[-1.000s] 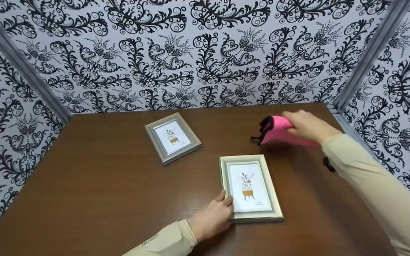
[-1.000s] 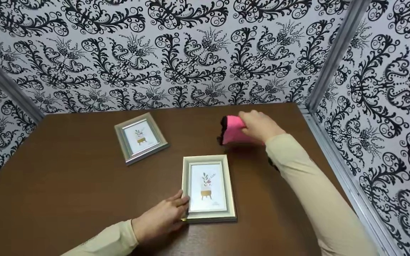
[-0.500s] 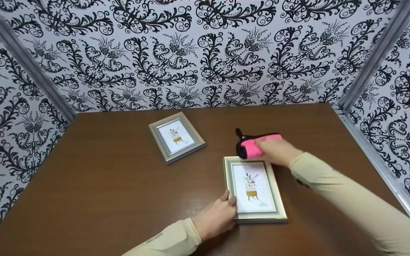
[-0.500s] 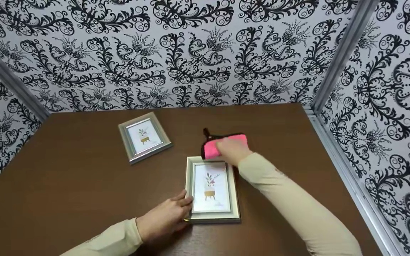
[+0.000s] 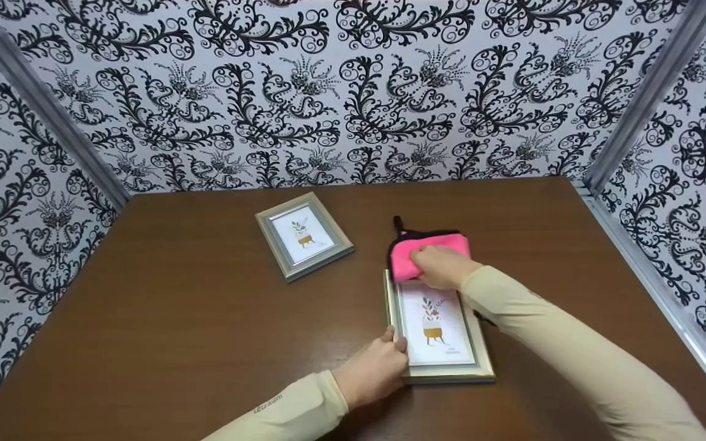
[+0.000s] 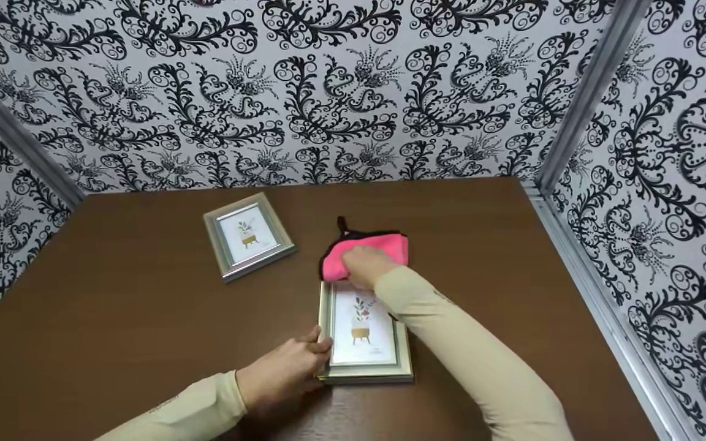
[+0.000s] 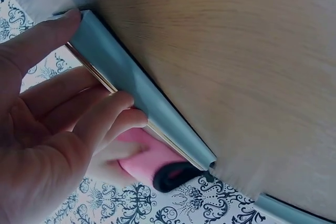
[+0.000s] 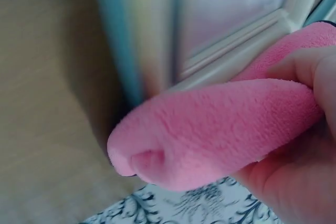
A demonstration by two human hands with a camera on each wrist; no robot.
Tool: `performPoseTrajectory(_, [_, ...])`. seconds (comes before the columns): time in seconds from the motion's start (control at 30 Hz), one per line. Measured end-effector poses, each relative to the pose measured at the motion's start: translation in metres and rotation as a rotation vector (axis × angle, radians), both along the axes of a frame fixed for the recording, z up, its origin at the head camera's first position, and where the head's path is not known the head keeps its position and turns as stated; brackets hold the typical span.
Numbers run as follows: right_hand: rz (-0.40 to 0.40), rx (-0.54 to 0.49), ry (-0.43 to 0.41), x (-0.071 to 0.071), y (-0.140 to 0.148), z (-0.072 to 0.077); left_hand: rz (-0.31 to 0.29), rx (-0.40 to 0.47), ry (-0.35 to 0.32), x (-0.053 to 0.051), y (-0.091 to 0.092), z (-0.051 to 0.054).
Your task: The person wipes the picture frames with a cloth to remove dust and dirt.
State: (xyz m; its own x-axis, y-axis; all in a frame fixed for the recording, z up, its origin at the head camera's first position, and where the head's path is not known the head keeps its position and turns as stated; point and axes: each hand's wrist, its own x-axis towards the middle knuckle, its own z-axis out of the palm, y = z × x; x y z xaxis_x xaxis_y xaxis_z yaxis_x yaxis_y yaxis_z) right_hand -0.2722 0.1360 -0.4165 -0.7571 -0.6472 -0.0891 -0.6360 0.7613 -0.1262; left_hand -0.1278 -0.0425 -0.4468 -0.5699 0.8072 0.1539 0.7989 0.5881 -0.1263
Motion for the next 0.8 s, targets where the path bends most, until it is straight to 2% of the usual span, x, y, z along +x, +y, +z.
performPoseTrajectory(0.23, [0.096,-0.046,-0.009,0.000,-0.034,-0.003,-0.005,-0.003,0.051,0.002,0.002,0.001])
performPoseTrajectory(0.33, [0.115,-0.063,0.008,-0.002,-0.034,-0.007,0.000,0.001,0.033,0.002,0.003,0.003])
performPoseTrajectory(0.5, [0.118,-0.123,0.025,-0.005,-0.018,-0.008,0.001,0.002,-0.004,0.001,0.003,0.006])
performPoseTrajectory(0.63, [0.120,-0.161,0.057,-0.006,0.003,-0.009,-0.012,0.006,-0.004,0.000,0.001,0.008])
performPoseTrajectory(0.8, [0.056,-0.169,0.050,-0.007,0.038,-0.013,-0.043,0.001,-0.001,-0.001,-0.001,0.009])
